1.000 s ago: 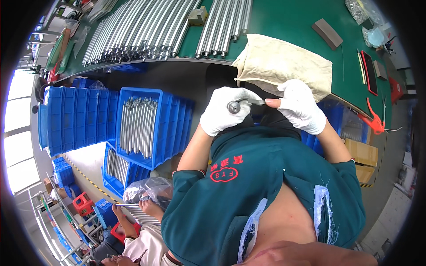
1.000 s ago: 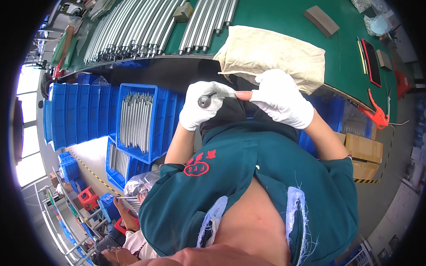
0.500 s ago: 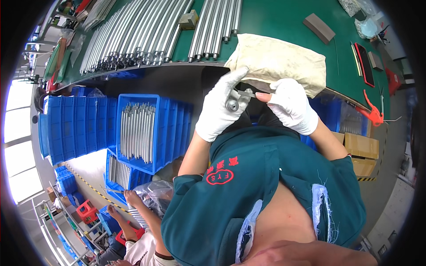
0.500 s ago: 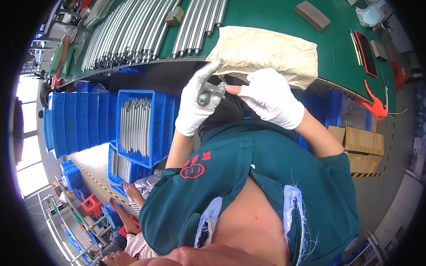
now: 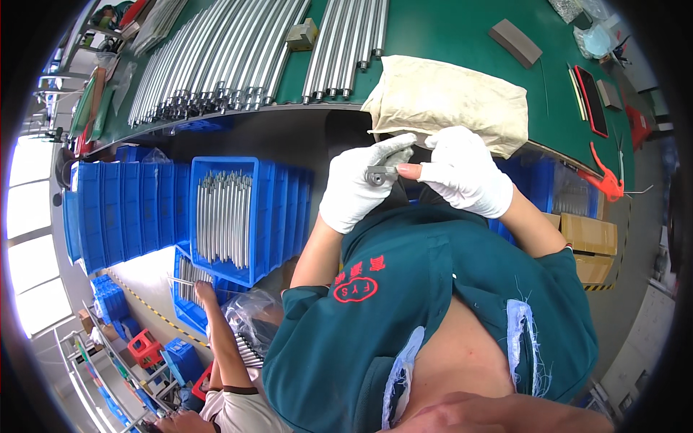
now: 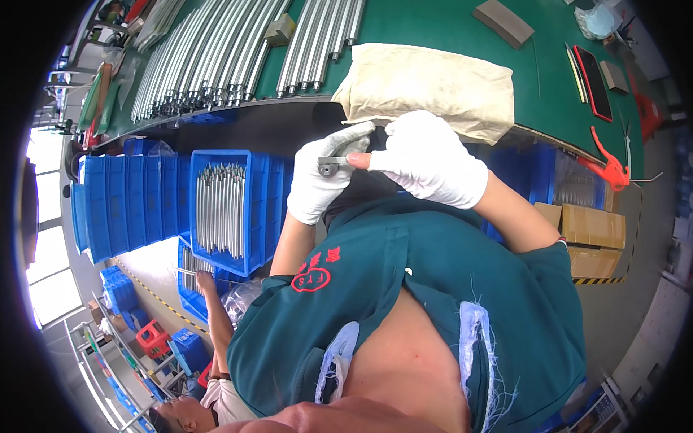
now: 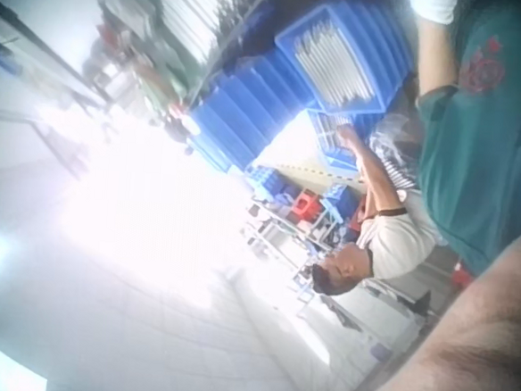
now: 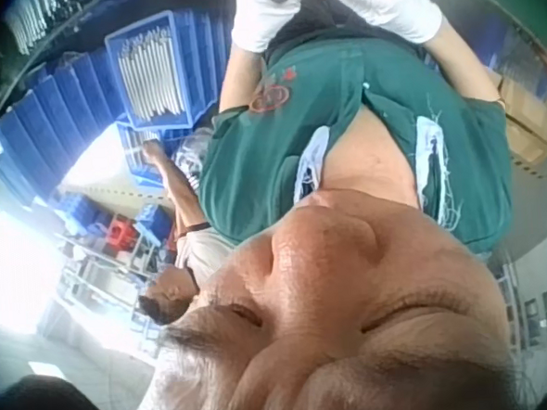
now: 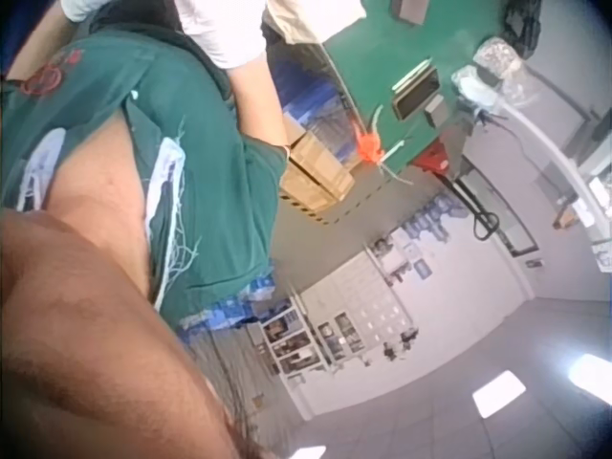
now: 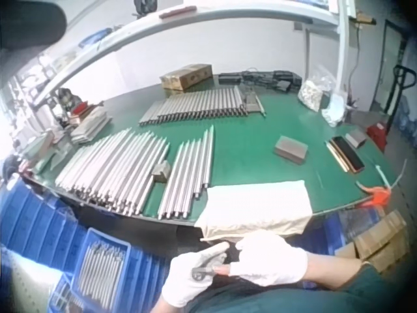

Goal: The person processes metal cylinders one at a time by scraping their ends with a hand tool, smoothing them with an abrasive block, blowing air into them with an air blow gun, and wiping them by hand.

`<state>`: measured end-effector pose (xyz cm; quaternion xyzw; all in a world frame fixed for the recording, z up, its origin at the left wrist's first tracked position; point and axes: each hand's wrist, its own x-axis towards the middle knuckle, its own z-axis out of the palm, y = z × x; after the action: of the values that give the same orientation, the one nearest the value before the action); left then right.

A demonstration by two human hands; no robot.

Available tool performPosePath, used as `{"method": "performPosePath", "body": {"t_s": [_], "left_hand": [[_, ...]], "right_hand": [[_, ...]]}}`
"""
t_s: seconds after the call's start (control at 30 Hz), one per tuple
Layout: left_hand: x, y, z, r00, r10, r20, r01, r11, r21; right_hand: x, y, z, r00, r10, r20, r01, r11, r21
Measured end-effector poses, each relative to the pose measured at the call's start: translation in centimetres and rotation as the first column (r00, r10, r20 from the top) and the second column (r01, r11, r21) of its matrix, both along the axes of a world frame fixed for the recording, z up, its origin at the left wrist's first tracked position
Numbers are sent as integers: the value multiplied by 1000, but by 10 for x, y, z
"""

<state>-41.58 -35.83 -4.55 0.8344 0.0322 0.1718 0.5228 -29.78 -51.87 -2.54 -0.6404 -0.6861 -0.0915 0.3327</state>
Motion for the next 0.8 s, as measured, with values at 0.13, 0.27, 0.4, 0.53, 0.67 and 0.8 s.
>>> {"method": "performPosePath", "body": {"t_s": [0.13, 0.27, 0.4, 0.53, 0.67, 0.8], "left_hand": [[5, -6, -12, 980, 162, 115, -158, 987, -43], [4, -4, -5, 982, 172, 72, -136, 924, -356], [3, -6, -13, 969, 214, 125, -194, 969, -154], [8, -11, -5, 976, 208, 56, -173, 910, -377], [6, -9, -13, 953, 263, 152, -194, 911, -364], [4, -5, 0, 931, 364, -18, -364, 924, -113]], "right_hand": [[1, 0, 0, 1000, 1, -14, -1, 1000, -19], [-4, 11, -1, 999, -39, -24, 40, 998, 52], [-5, 3, -3, 999, -18, -43, 19, 1000, 11], [-11, 15, 0, 994, -89, -71, 92, 995, 37], [-9, 6, 0, 997, -68, -21, 68, 998, 13], [-7, -13, -4, 989, -76, -124, 61, 990, -124]]}}
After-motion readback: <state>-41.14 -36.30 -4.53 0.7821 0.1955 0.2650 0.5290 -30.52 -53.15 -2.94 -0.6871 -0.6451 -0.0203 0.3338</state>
